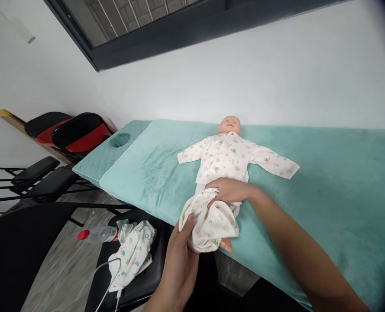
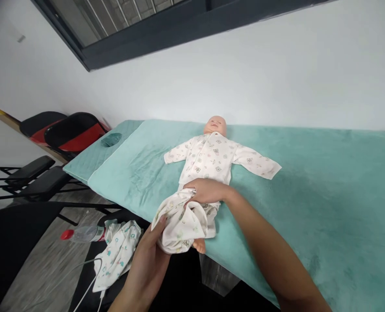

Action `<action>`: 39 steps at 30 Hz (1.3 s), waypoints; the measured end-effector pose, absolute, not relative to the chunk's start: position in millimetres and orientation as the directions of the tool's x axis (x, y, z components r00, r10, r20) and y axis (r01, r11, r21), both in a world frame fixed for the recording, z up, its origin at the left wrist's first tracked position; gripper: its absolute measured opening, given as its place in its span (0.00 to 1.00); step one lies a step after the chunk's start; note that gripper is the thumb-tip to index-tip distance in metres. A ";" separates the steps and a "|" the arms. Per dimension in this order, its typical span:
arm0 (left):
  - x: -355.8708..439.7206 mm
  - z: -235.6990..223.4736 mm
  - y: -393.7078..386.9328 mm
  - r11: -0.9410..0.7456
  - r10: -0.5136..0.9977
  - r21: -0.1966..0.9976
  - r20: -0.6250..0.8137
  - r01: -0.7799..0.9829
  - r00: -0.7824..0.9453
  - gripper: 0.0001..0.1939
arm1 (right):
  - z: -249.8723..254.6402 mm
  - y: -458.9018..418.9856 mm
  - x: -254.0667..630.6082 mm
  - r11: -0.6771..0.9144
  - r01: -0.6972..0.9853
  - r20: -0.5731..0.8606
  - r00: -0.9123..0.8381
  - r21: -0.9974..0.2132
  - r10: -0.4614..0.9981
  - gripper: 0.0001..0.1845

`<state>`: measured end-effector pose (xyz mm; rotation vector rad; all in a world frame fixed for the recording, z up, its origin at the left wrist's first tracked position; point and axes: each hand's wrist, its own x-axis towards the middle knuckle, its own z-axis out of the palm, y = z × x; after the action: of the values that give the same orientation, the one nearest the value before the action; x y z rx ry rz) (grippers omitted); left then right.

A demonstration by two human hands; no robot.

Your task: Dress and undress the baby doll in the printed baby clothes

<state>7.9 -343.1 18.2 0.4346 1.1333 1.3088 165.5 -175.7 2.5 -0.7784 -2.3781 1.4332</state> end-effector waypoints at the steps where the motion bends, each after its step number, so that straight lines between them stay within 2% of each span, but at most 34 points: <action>1: 8.1 15.8 -349.4 0.281 0.890 0.793 -0.426 -0.541 -0.163 0.27 | 2.1 -176.2 164.8 0.385 0.310 -0.055 -0.835 -0.869 0.547 0.16; 7: -0.9 -14.4 -373.0 0.299 0.800 0.810 -0.501 -0.504 -0.329 0.28 | 1.3 -178.5 163.3 0.442 0.290 -0.072 -0.892 -0.849 0.446 0.18; 11: -9.6 -41.7 -374.6 0.336 0.802 0.802 -0.518 -0.495 -0.296 0.27 | -3.6 -178.7 161.2 0.486 0.264 -0.042 -0.907 -0.833 0.420 0.20; 17: -14.0 -60.0 -365.0 0.302 0.838 0.854 -0.450 -0.425 -0.308 0.27 | -5.3 -180.6 161.2 0.490 0.264 -0.028 -0.898 -0.831 0.438 0.20; 20: -22.8 -54.2 -356.1 0.295 0.877 0.902 -0.386 -0.315 -0.285 0.24 | -1.8 -179.1 167.0 0.438 0.235 -0.023 -0.900 -0.868 0.436 0.22; 24: -44.4 -44.8 -323.4 0.255 0.952 0.948 -0.280 -0.191 -0.120 0.23 | -0.7 -174.8 178.5 0.278 0.175 -0.026 -0.883 -0.944 0.468 0.24; 26: -55.6 -40.5 -293.8 0.204 0.976 0.966 -0.214 -0.159 -0.049 0.22 | -1.7 -173.1 183.4 0.213 0.125 -0.009 -0.880 -0.969 0.475 0.24; 29: -63.9 -33.3 -238.6 0.077 0.994 0.986 -0.087 -0.147 -0.062 0.25 | -2.1 -172.2 187.6 0.148 0.037 0.039 -0.877 -0.988 0.479 0.25; 32: -57.5 -28.1 -189.4 0.000 0.996 1.000 0.002 0.027 -0.084 0.19 | 1.8 -172.8 191.9 0.107 -0.044 0.092 -0.859 -0.993 0.504 0.28; 35: -44.7 -26.8 -166.1 -0.023 1.000 0.961 0.021 0.276 0.007 0.15 | 9.0 -172.3 205.9 0.059 -0.061 0.083 -0.850 -0.996 0.521 0.30; 37: -39.1 -25.7 -165.7 -0.168 0.985 0.871 0.132 0.461 0.110 0.15 | 12.1 -169.9 220.3 0.028 -0.036 0.046 -0.828 -0.999 0.559 0.29; 39: -36.7 -23.2 -170.8 -0.366 0.930 0.731 0.260 0.576 0.261 0.20 | 11.5 -166.6 231.6 0.057 0.012 0.030 -0.727 -0.998 0.686 0.26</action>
<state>-36.7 -170.8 -23.2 2.0382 1.3597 0.9335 231.6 -166.6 11.5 -0.6968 -1.8294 1.7200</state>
